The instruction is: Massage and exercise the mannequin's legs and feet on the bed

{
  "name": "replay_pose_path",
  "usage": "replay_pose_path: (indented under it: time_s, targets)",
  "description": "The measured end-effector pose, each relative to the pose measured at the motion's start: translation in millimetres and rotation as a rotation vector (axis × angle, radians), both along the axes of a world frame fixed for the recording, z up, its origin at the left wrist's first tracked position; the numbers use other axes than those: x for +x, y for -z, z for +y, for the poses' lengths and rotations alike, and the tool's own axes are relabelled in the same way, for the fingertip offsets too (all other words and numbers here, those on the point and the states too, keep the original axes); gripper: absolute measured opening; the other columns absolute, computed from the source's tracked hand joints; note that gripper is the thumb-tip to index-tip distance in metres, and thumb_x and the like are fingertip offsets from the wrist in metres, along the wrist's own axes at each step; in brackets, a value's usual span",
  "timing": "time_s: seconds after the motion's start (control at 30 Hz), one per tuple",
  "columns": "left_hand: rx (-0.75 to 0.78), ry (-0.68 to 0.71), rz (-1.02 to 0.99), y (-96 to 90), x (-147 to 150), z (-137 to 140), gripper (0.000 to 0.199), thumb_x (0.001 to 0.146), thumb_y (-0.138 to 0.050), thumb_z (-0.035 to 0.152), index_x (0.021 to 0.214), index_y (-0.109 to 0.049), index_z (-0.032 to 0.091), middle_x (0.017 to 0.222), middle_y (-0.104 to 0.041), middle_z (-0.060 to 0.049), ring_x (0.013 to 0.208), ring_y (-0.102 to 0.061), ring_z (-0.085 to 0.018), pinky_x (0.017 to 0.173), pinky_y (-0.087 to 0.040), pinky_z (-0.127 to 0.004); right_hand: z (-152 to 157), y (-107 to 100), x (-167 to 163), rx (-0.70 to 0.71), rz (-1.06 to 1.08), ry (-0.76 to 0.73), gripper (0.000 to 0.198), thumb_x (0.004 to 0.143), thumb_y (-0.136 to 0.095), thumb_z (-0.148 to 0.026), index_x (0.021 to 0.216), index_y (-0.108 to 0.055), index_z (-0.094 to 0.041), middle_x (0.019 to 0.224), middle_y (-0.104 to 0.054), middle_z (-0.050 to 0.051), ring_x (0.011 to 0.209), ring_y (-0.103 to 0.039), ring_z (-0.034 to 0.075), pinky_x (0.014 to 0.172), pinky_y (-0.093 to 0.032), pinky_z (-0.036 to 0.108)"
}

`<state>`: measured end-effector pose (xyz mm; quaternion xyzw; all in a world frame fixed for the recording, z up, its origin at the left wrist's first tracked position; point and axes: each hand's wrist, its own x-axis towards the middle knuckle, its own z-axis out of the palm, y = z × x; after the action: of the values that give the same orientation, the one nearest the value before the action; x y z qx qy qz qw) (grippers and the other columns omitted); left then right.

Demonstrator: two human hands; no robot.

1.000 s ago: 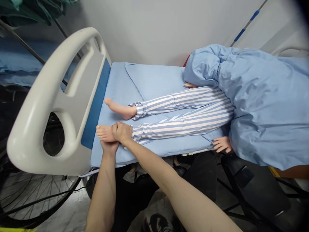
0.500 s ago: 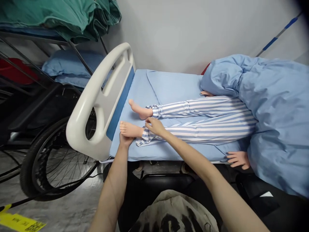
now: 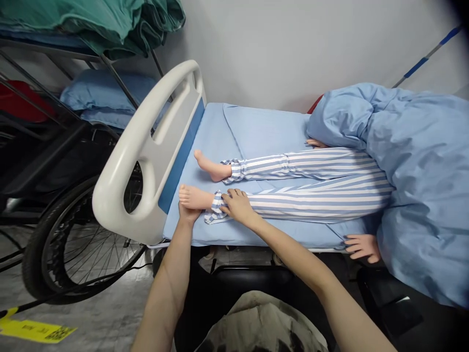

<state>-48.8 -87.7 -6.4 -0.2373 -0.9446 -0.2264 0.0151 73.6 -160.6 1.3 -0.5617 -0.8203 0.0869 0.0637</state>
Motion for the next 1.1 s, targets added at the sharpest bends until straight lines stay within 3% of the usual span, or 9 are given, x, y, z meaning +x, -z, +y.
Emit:
replay_pose_path:
  time_s: [0.13, 0.33, 0.53, 0.63, 0.73, 0.93, 1.0, 1.1]
  targets:
    - [0.005, 0.030, -0.059, -1.7, -3.3, 0.1, 0.029, 0.098, -0.021, 0.011, 0.104, -0.048, 0.017, 0.104, -0.057, -0.014, 0.107, -0.060, -0.028, 0.090, -0.051, -0.041, 5.5, 7.5, -5.7, -0.050, 0.138, 0.003, 0.025, 0.100, -0.053, -0.032, 0.113, -0.069, -0.019, 0.117, -0.065, 0.010, 0.107, -0.055, 0.023, 0.094, -0.040, 0.032]
    - [0.044, 0.020, -0.175, 1.6, -15.7, 7.5, 0.035, 0.098, -0.021, 0.009, 0.105, -0.053, 0.018, 0.102, -0.060, -0.013, 0.106, -0.063, -0.027, 0.089, -0.053, -0.042, 11.9, 9.4, -34.3, -0.022, 0.442, -0.017, 0.019, 0.102, -0.049, -0.026, 0.105, -0.066, -0.017, 0.105, -0.068, 0.004, 0.099, -0.057, 0.015, 0.090, -0.039, 0.023]
    - [0.132, -0.006, -0.243, 3.1, -20.8, 10.0, 0.035, 0.097, -0.022, 0.010, 0.103, -0.055, 0.018, 0.096, -0.060, -0.012, 0.108, -0.061, -0.026, 0.091, -0.052, -0.040, 14.8, 6.7, -60.5, 0.009, 0.442, 0.019, 0.013, 0.095, -0.056, -0.024, 0.100, -0.065, -0.016, 0.100, -0.065, 0.005, 0.095, -0.056, 0.018, 0.087, -0.042, 0.027]
    - [0.171, -0.023, -0.248, 5.6, -17.5, 10.1, 0.037, 0.098, -0.020, 0.011, 0.105, -0.055, 0.018, 0.101, -0.060, -0.013, 0.115, -0.057, -0.027, 0.095, -0.050, -0.041, 14.9, 10.1, -47.5, 0.045, 0.411, -0.027, 0.018, 0.087, -0.064, -0.026, 0.101, -0.065, -0.016, 0.101, -0.064, 0.006, 0.094, -0.056, 0.020, 0.088, -0.043, 0.030]
    - [0.183, -0.026, -0.223, 8.6, -14.3, 10.9, 0.039, 0.097, -0.019, 0.011, 0.109, -0.056, 0.018, 0.110, -0.059, -0.015, 0.118, -0.054, -0.029, 0.098, -0.047, -0.045, 28.5, 7.8, -18.7, 0.101, 0.402, -0.081, 0.021, 0.090, -0.060, -0.027, 0.106, -0.066, -0.015, 0.104, -0.065, 0.008, 0.098, -0.057, 0.021, 0.094, -0.043, 0.032]
    - [0.117, -0.006, -0.206, 4.5, -12.8, 9.4, 0.040, 0.097, -0.019, 0.009, 0.115, -0.054, 0.016, 0.110, -0.058, -0.015, 0.119, -0.053, -0.029, 0.098, -0.046, -0.044, 95.8, -3.8, 39.6, 0.185, 0.159, 0.228, 0.039, 0.097, -0.054, -0.030, 0.131, -0.061, -0.014, 0.130, -0.058, 0.016, 0.119, -0.047, 0.030, 0.102, -0.038, 0.042]
    - [0.086, -0.005, -0.198, 2.4, -12.8, 8.5, 0.041, 0.097, -0.018, 0.009, 0.114, -0.054, 0.015, 0.110, -0.058, -0.015, 0.117, -0.054, -0.029, 0.097, -0.046, -0.043, 113.6, -0.7, 46.5, 0.162, 0.086, 0.246, 0.042, 0.096, -0.057, -0.032, 0.135, -0.060, -0.018, 0.134, -0.056, 0.014, 0.123, -0.044, 0.031, 0.103, -0.037, 0.044]
    - [0.050, -0.006, -0.173, 2.0, -12.9, 8.6, 0.043, 0.097, -0.015, 0.009, 0.112, -0.054, 0.014, 0.109, -0.057, -0.015, 0.114, -0.055, -0.029, 0.095, -0.045, -0.043, 127.8, 10.3, 47.0, 0.137, 0.041, 0.212, 0.031, 0.095, -0.058, -0.028, 0.123, -0.066, -0.021, 0.132, -0.059, 0.011, 0.123, -0.045, 0.030, 0.103, -0.035, 0.044]
